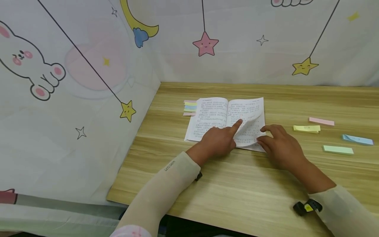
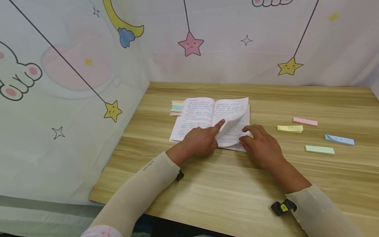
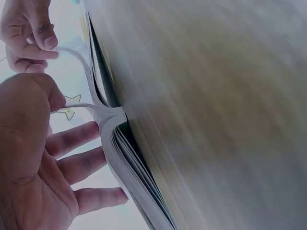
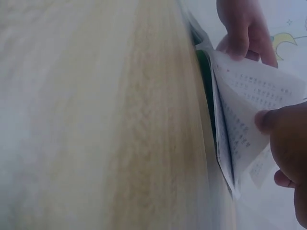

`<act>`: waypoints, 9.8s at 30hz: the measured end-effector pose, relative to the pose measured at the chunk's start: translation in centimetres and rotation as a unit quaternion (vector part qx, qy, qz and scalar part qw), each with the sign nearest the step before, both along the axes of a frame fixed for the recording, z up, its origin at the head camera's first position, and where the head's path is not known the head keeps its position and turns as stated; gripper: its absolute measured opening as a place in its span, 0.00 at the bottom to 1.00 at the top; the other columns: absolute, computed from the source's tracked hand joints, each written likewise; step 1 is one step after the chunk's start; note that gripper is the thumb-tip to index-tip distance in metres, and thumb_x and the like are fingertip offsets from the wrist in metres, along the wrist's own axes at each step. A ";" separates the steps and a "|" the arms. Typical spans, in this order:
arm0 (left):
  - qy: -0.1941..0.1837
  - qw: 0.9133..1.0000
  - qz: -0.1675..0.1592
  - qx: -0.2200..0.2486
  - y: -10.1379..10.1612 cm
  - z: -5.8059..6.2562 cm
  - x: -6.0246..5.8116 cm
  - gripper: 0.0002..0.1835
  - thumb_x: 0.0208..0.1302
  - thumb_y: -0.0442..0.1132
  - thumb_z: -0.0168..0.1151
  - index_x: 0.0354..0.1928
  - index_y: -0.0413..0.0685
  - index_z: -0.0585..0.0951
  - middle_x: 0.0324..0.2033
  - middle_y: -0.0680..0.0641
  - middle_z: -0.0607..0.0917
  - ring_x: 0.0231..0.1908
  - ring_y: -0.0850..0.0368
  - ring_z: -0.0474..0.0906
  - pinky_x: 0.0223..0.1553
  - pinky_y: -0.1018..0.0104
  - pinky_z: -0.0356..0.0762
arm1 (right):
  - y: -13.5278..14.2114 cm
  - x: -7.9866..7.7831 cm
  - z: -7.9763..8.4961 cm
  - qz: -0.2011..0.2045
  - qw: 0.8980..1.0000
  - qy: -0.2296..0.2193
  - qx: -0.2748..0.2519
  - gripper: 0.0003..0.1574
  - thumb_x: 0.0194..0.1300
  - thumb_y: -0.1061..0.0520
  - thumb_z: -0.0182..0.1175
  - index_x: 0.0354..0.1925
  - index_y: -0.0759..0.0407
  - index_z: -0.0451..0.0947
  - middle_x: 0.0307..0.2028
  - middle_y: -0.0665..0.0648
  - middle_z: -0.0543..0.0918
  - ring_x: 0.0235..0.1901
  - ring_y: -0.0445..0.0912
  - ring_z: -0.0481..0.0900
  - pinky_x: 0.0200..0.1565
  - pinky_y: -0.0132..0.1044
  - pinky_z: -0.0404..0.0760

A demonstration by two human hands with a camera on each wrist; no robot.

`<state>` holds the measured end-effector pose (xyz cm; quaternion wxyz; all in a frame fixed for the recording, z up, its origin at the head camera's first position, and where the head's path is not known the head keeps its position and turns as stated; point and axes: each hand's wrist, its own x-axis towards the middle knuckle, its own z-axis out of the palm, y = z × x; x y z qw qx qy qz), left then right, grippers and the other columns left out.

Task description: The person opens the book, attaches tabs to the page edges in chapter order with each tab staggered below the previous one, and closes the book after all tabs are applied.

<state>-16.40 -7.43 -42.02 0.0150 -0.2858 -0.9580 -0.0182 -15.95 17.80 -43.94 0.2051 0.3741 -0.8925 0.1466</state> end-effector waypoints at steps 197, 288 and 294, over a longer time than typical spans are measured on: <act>-0.094 0.993 0.019 -0.068 -1.1 -0.1 0.8 0.26 0.62 0.46 0.53 0.64 0.68 0.70 0.64 0.61 0.64 0.65 0.53 0.52 0.55 0.42 0.62 | 12.4 -5.7 -1.0 -0.174 0.975 -0.136 0.030 0.16 0.66 0.53 0.57 0.47 0.61 0.80 0.50 0.70 0.76 0.49 0.68 0.68 0.47 0.63 0.62; -0.094 0.992 0.039 -0.073 -0.3 0.3 0.4 0.22 0.64 0.54 0.55 0.60 0.68 0.72 0.58 0.62 0.69 0.56 0.58 0.59 0.50 0.43 0.66 | 0.9 -6.6 -0.2 -0.144 0.960 -0.230 0.068 0.22 0.66 0.47 0.56 0.54 0.55 0.79 0.69 0.70 0.48 0.66 0.68 0.39 0.53 0.66 0.37; -0.077 0.994 0.032 -0.072 0.2 -0.3 -0.1 0.22 0.60 0.58 0.60 0.57 0.66 0.74 0.50 0.60 0.72 0.49 0.57 0.61 0.43 0.40 0.71 | 2.1 -4.4 -0.8 -0.147 0.960 -0.238 0.028 0.27 0.68 0.49 0.51 0.61 0.60 0.70 0.68 0.73 0.46 0.65 0.71 0.39 0.53 0.70 0.39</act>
